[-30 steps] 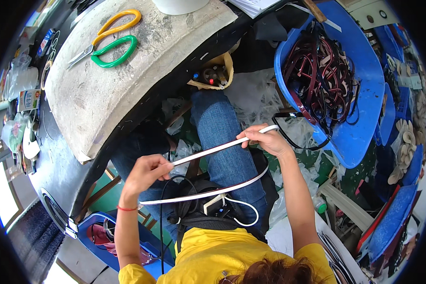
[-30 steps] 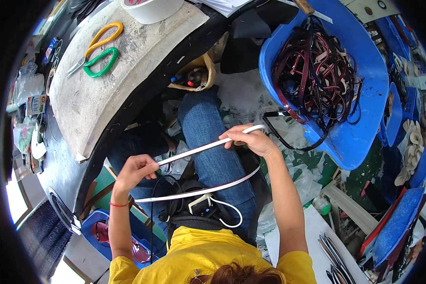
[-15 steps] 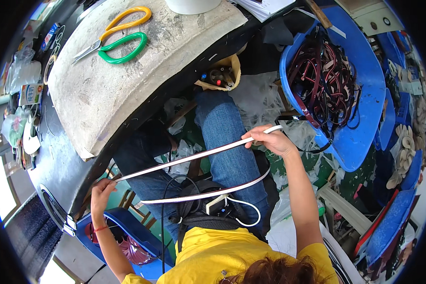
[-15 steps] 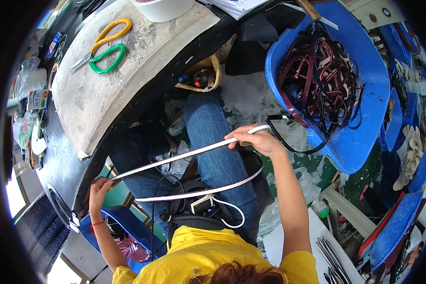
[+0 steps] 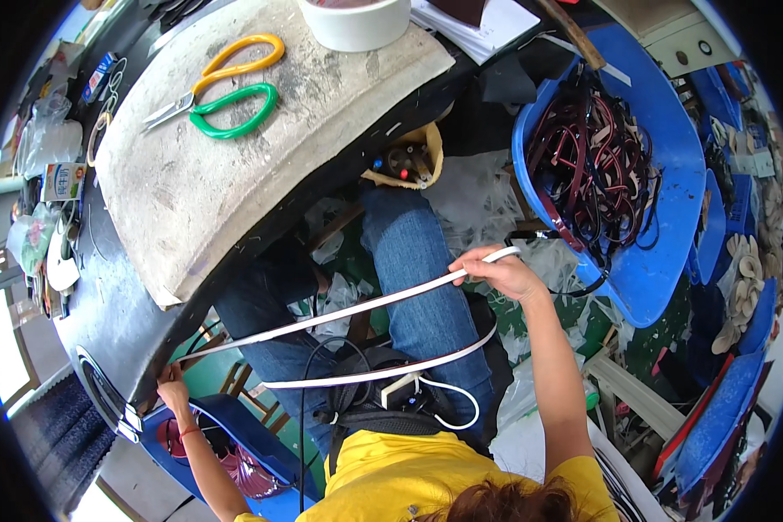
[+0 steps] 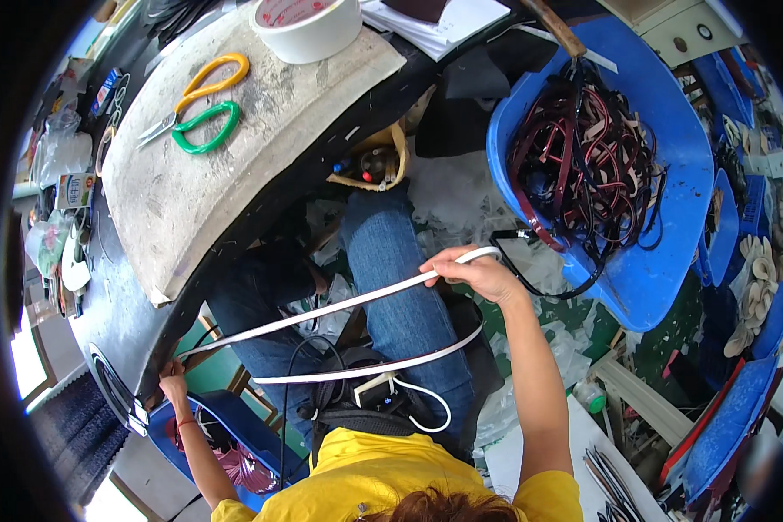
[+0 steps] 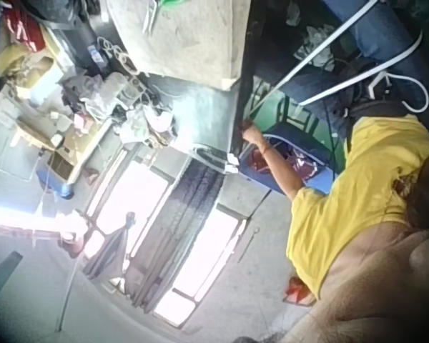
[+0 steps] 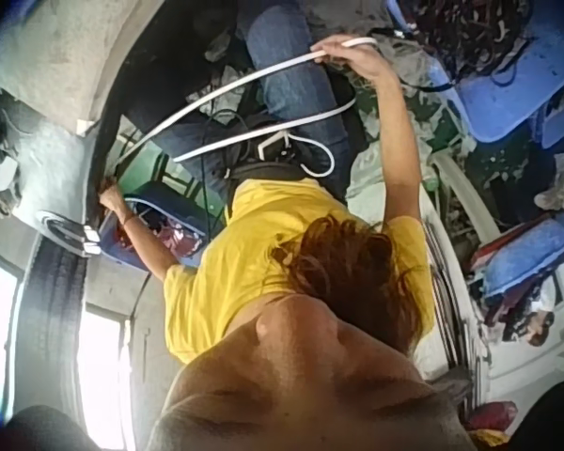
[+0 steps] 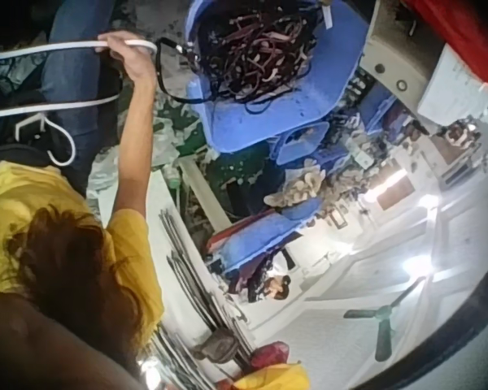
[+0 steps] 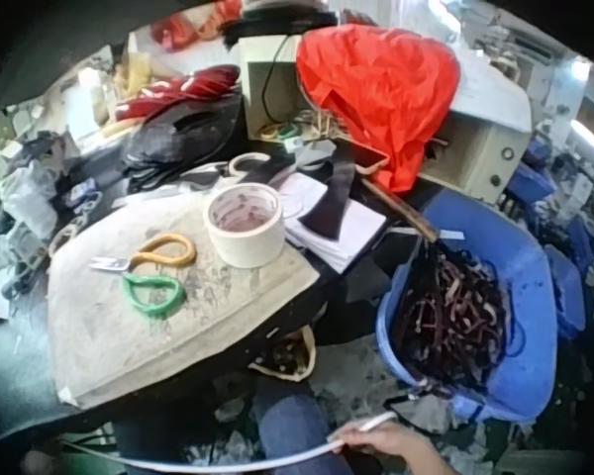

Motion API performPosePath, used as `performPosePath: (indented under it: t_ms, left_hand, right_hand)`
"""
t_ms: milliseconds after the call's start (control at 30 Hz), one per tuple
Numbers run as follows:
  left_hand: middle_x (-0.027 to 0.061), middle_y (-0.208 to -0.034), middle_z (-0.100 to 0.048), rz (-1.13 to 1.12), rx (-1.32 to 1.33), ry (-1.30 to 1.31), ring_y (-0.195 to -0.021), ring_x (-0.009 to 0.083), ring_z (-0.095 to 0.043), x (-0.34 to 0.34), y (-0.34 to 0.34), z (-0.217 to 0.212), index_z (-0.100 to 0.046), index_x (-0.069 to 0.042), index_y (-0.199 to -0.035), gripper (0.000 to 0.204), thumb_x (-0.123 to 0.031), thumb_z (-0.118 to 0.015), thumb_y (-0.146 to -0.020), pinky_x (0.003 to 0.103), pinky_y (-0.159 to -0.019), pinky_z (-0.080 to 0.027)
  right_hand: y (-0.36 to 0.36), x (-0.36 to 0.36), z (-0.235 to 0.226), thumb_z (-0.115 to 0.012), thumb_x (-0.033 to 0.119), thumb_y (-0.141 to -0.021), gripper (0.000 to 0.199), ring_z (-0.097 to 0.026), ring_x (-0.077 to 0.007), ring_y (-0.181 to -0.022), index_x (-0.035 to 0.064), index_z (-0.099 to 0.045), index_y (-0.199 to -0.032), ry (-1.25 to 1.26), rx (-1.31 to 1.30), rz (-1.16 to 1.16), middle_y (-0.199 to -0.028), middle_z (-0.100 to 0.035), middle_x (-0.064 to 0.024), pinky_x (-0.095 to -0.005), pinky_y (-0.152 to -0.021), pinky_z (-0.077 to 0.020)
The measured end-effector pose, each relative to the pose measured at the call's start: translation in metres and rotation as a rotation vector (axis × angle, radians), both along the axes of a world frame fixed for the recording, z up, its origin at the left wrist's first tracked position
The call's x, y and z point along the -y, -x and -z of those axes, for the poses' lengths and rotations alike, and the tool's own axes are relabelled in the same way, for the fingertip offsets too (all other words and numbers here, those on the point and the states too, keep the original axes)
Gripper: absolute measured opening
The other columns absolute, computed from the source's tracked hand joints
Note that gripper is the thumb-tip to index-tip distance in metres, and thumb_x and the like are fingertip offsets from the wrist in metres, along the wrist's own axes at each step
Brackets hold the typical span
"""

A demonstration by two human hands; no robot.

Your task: Applying adhesive tape to the edges of leather strips for shoe components.

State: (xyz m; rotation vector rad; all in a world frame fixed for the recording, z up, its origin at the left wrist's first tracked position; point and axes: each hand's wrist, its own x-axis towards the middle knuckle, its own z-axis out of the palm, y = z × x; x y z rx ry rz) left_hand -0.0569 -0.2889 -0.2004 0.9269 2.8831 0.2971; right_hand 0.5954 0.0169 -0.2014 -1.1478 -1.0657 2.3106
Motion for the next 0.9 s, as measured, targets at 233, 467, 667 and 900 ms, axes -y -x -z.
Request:
performPosePath:
  t_ms: [233, 467, 667, 900]
  left_hand:
    - [0.0181, -0.097, -0.065, -0.068, -0.159, 0.257, -0.087, 0.0377, -0.062, 0.009, 0.024, 0.012, -0.067, -0.009, -0.094, 0.032, -0.038, -0.057, -0.085, 0.046, -0.074, -0.048]
    - [0.0176, -0.104, -0.064, -0.234, -0.226, 0.603, -0.095, 0.037, -0.062, -0.007, 0.018, 0.017, -0.064, -0.011, -0.106, 0.028, -0.025, -0.048, -0.087, 0.047, -0.078, -0.05]
    - [0.018, -0.109, -0.06, 0.736, 0.126, 0.099, -0.097, 0.0339, -0.058, -0.158, -0.251, -0.103, -0.058, -0.006, -0.116, 0.031, -0.007, -0.057, -0.084, 0.041, -0.083, -0.046]
    - [0.0143, -0.078, -0.063, 1.025, 0.837, -0.057, -0.072, 0.0332, -0.061, -0.233, -0.38, -0.087, -0.064, -0.001, -0.092, 0.015, -0.013, -0.061, -0.084, 0.038, -0.063, -0.047]
  right_hand:
    - [-0.001, -0.001, -0.007, -0.067, 0.009, -0.082, 0.02, -0.065, -0.0173, -0.083, -0.0039, -0.066, -0.097, -0.043, 0.07, -0.006, -0.087, -0.068, -0.0118, -0.0279, -0.077, -0.0504]
    - [0.009, -0.003, -0.016, -0.067, 0.014, -0.082, 0.016, -0.063, -0.0131, -0.079, 0.0011, -0.067, -0.091, -0.133, 0.147, -0.034, -0.083, -0.067, -0.0066, -0.0257, -0.073, -0.0491]
    - [0.029, 0.019, -0.031, -0.065, 0.015, -0.079, 0.011, -0.061, -0.0199, -0.071, 0.0041, -0.063, -0.082, -0.691, 0.558, 0.012, -0.074, -0.064, -0.0073, -0.0332, -0.068, -0.0464]
    - [0.045, 0.043, -0.03, -0.064, 0.01, -0.076, 0.01, -0.062, -0.03, -0.069, 0.0049, -0.056, -0.079, -0.949, 0.905, 0.197, -0.068, -0.062, -0.0104, -0.0431, -0.067, -0.0468]
